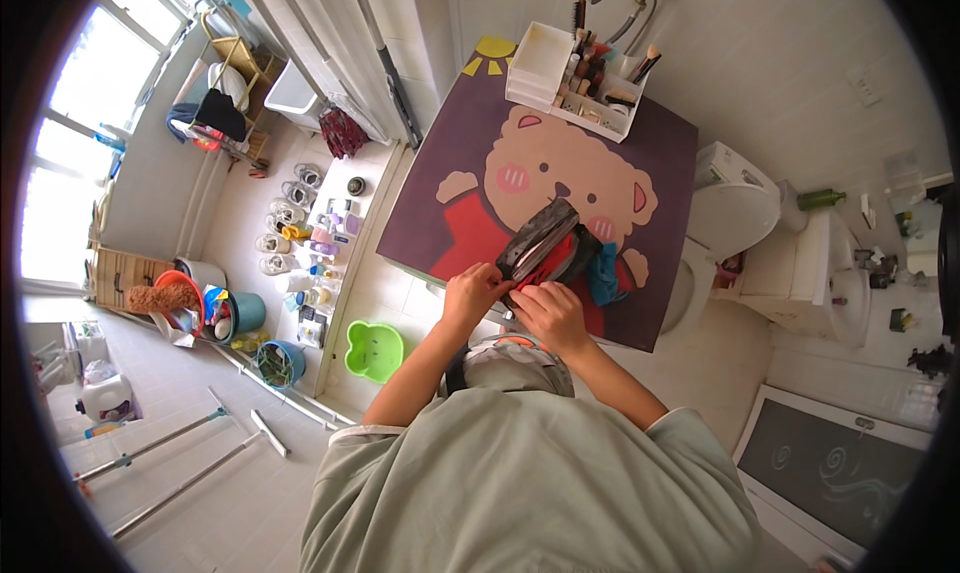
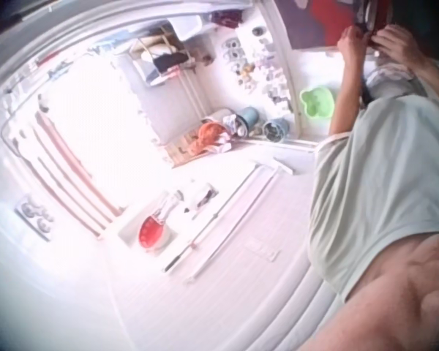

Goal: The person organizes small items into a white organizer on a table, then washes a blue cloth in a green basin on the floor, and finally places the cloth and other items into a cosmetic bag.

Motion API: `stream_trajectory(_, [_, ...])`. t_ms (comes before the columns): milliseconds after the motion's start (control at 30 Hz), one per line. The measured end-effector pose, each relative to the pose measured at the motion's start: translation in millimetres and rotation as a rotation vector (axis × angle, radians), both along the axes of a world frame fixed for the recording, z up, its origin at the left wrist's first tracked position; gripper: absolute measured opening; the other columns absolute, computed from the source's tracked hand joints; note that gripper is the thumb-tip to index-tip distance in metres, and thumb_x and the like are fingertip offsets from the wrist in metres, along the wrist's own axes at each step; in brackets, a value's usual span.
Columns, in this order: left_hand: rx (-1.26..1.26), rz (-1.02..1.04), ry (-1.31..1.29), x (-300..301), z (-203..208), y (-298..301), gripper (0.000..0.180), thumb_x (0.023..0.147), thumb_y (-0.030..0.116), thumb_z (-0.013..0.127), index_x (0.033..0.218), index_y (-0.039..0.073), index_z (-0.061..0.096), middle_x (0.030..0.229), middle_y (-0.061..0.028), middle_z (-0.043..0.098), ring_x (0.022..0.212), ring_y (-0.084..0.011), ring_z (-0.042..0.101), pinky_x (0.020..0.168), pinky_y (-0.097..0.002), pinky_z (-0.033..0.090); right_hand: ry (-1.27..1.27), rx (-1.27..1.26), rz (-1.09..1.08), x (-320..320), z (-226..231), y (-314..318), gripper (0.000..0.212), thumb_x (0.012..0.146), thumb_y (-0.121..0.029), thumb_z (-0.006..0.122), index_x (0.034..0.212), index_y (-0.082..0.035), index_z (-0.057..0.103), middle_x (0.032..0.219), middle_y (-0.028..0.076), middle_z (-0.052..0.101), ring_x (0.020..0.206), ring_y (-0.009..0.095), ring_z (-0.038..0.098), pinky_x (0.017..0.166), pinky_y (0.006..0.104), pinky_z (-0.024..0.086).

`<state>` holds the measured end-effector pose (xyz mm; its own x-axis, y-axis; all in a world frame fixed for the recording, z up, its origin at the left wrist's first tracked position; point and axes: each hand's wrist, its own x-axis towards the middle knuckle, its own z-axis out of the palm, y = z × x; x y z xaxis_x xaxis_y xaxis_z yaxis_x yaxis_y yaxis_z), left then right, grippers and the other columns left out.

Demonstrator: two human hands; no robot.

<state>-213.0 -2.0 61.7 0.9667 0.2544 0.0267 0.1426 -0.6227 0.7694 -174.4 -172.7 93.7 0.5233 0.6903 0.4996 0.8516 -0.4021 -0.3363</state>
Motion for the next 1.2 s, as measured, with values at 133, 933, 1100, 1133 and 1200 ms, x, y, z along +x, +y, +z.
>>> stream_trajectory(133, [-0.053, 0.06, 0.018, -1, -4, -7, 0.021, 0.074, 0.02, 0.076, 0.078, 0.003, 0.065, 0.072, -0.0091, 0.067, 0.064, -0.0211, 0.065, 0.06, -0.0319, 0.051, 0.021, -0.017, -0.035, -2, 11, 2, 0.02, 0.071, -0.011, 0.067, 0.09, -0.009, 0.064, 0.083, 0.002, 0.054, 0.076, 0.02, 0.055, 0.069, 0.0319, 0.052])
stream_trajectory(933, [-0.144, -0.215, 0.097, 40, -10, 12, 0.127, 0.057, 0.051, 0.085, 0.148, 0.004, 0.009, 0.144, -0.0266, 0.03, 0.136, -0.0401, 0.028, 0.11, -0.0439, 0.029, 0.983, 0.41, -0.536, -4, -29, -45, 0.068, 0.088, -0.025, 0.065, 0.138, -0.001, 0.027, 0.121, 0.02, 0.054, 0.102, 0.026, 0.058, 0.084, 0.0347, 0.048])
stream_trajectory(1100, [-0.21, -0.419, 0.189, 37, 28, -6, 0.136, 0.051, 0.042, 0.09, 0.148, 0.004, 0.003, 0.142, -0.0311, 0.031, 0.134, -0.0406, 0.032, 0.108, -0.0446, 0.033, 1.231, 0.399, -0.417, -4, -56, -44, 0.077, 0.091, -0.02, 0.061, 0.146, -0.002, 0.011, 0.125, 0.019, 0.054, 0.098, 0.02, 0.062, 0.082, 0.0313, 0.052])
stream_trajectory(1133, [-0.16, -0.423, 0.22, 35, 35, -9, 0.135, 0.051, 0.039, 0.09, 0.149, 0.004, 0.003, 0.142, -0.0304, 0.032, 0.134, -0.0399, 0.033, 0.107, -0.044, 0.035, 1.139, 0.416, -0.405, -6, -61, -42, 0.077, 0.091, -0.02, 0.062, 0.146, -0.002, 0.011, 0.125, 0.018, 0.053, 0.099, 0.02, 0.062, 0.082, 0.0319, 0.052])
stream_trajectory(1200, [-0.179, -0.363, 0.227, 30, 31, -13, 0.133, 0.052, 0.032, 0.09, 0.149, 0.004, 0.004, 0.141, -0.028, 0.034, 0.131, -0.0378, 0.038, 0.105, -0.0426, 0.038, 1.006, 0.45, -0.403, -8, -58, -38, 0.078, 0.088, -0.02, 0.063, 0.146, -0.001, 0.014, 0.124, 0.02, 0.056, 0.101, 0.023, 0.064, 0.084, 0.0322, 0.051])
